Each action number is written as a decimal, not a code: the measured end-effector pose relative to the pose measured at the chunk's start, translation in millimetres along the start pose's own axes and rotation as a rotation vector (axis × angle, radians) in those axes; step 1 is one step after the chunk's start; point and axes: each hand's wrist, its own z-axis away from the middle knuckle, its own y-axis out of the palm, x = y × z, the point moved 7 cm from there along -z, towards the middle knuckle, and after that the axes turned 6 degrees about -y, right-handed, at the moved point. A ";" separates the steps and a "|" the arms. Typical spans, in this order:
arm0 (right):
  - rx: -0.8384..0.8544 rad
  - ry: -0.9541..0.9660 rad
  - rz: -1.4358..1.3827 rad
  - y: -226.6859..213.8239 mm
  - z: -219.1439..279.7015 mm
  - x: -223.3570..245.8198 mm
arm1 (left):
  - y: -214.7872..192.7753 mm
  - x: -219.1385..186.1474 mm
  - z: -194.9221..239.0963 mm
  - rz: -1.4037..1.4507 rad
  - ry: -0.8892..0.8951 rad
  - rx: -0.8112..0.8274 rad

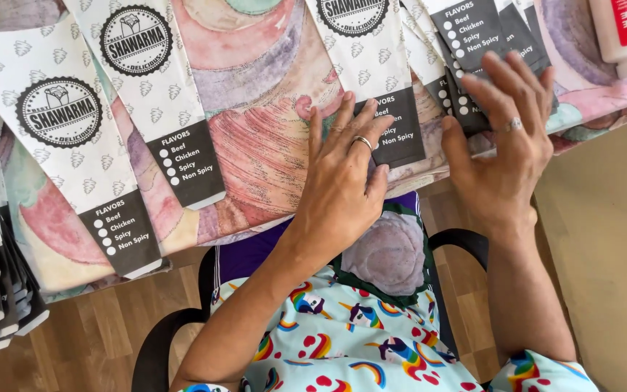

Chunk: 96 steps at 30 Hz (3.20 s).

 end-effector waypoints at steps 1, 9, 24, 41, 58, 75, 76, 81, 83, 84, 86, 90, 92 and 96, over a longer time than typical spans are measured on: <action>0.000 0.001 -0.001 -1.4 0.0 5.3 | 0.7 0.6 0.1 -0.001 -0.001 0.001; 0.079 -0.152 -0.347 7.7 -5.5 49.5 | 1.6 0.3 -0.1 0.025 0.001 -0.036; 0.167 -0.130 -0.290 8.8 -10.7 62.6 | -118.4 49.0 72.6 -0.425 -0.306 -0.263; 0.187 -0.148 -0.240 11.6 -7.5 69.4 | 2.2 -8.9 40.3 -0.214 0.003 -0.082; 0.270 -0.333 -0.343 31.0 -3.2 86.9 | -45.3 12.3 64.3 0.045 0.176 -0.179; 0.167 -0.154 -0.374 32.6 -8.2 89.2 | -46.2 12.7 48.6 0.146 -0.038 -0.324; 0.166 -0.153 -0.374 31.9 -7.7 91.1 | -45.6 11.3 48.2 0.146 -0.037 -0.323; 0.168 0.033 -0.342 29.0 -13.2 90.5 | -43.9 16.0 45.7 0.119 -0.167 -0.338; 0.159 0.034 -0.325 31.7 -15.0 91.4 | -43.7 17.4 44.7 0.129 -0.179 -0.337; 0.151 0.034 -0.307 32.9 -16.1 91.6 | -43.4 18.7 43.9 0.139 -0.191 -0.337; 0.175 0.038 -0.312 32.2 -16.4 90.1 | -48.8 20.7 42.1 0.189 -0.205 -0.295; 0.231 0.053 -0.384 30.0 -17.4 85.9 | -57.4 30.8 37.6 0.294 -0.242 -0.218; 0.238 0.064 -0.406 27.8 -18.8 86.1 | -56.8 32.3 36.1 0.296 -0.239 -0.188; 0.195 0.070 -0.452 22.8 -20.0 87.3 | -56.7 19.5 34.7 0.175 -0.081 -0.147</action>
